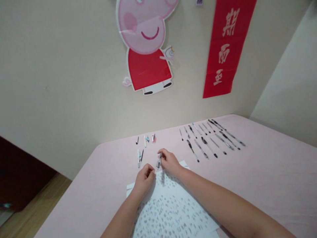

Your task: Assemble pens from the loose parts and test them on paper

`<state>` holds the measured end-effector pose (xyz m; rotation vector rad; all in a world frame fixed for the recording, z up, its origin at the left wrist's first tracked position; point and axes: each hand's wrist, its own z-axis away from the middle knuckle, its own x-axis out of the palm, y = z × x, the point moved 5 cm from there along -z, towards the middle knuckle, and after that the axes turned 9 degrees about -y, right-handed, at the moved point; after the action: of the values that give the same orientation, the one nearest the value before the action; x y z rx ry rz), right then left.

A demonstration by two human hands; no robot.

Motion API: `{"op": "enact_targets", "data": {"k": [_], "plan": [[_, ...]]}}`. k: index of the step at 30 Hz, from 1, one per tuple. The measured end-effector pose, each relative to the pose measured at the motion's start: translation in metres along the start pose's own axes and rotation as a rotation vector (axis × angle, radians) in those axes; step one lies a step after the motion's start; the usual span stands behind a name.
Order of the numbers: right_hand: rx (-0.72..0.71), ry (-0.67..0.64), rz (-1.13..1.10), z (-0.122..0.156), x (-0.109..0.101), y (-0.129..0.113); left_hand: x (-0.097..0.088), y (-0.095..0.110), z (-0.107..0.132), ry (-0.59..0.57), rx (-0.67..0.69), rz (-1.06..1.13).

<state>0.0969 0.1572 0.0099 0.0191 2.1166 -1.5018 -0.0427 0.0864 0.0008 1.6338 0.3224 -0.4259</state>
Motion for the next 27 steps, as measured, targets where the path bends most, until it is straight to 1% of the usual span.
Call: {"op": "enact_targets", "data": {"k": [4, 6, 8, 10, 11, 14, 19, 23, 25, 27], "plan": [[-0.021, 0.0, -0.024, 0.014, 0.0, -0.012, 0.0, 0.003, 0.001, -0.014, 0.014, -0.066], [-0.003, -0.007, -0.063, 0.025, 0.003, -0.018, -0.001, 0.006, 0.001, -0.019, 0.016, -0.078], [0.04, -0.05, -0.152, 0.038, 0.009, -0.022, 0.0, 0.01, 0.002, -0.036, 0.022, -0.083], [0.083, -0.137, -0.276, 0.05, 0.017, -0.023, 0.0, 0.012, 0.002, -0.046, 0.022, -0.089], [0.098, -0.149, -0.314, 0.056, 0.02, -0.023, 0.0, 0.012, 0.002, -0.043, 0.017, -0.093], [0.066, -0.183, -0.326, 0.069, 0.023, -0.022, -0.001, 0.011, 0.002, -0.016, 0.0, -0.085], [0.065, -0.158, -0.347, 0.073, 0.016, -0.024, 0.0, 0.008, 0.002, -0.01, 0.005, -0.063], [0.036, -0.163, -0.244, 0.07, 0.009, -0.034, -0.001, 0.012, 0.002, -0.025, 0.022, -0.087], [0.068, -0.144, -0.22, 0.068, 0.006, -0.03, -0.002, 0.014, 0.003, -0.035, 0.02, -0.121], [0.151, -0.117, -0.227, 0.068, 0.005, -0.02, -0.003, 0.017, 0.006, -0.041, 0.012, -0.182]]}}
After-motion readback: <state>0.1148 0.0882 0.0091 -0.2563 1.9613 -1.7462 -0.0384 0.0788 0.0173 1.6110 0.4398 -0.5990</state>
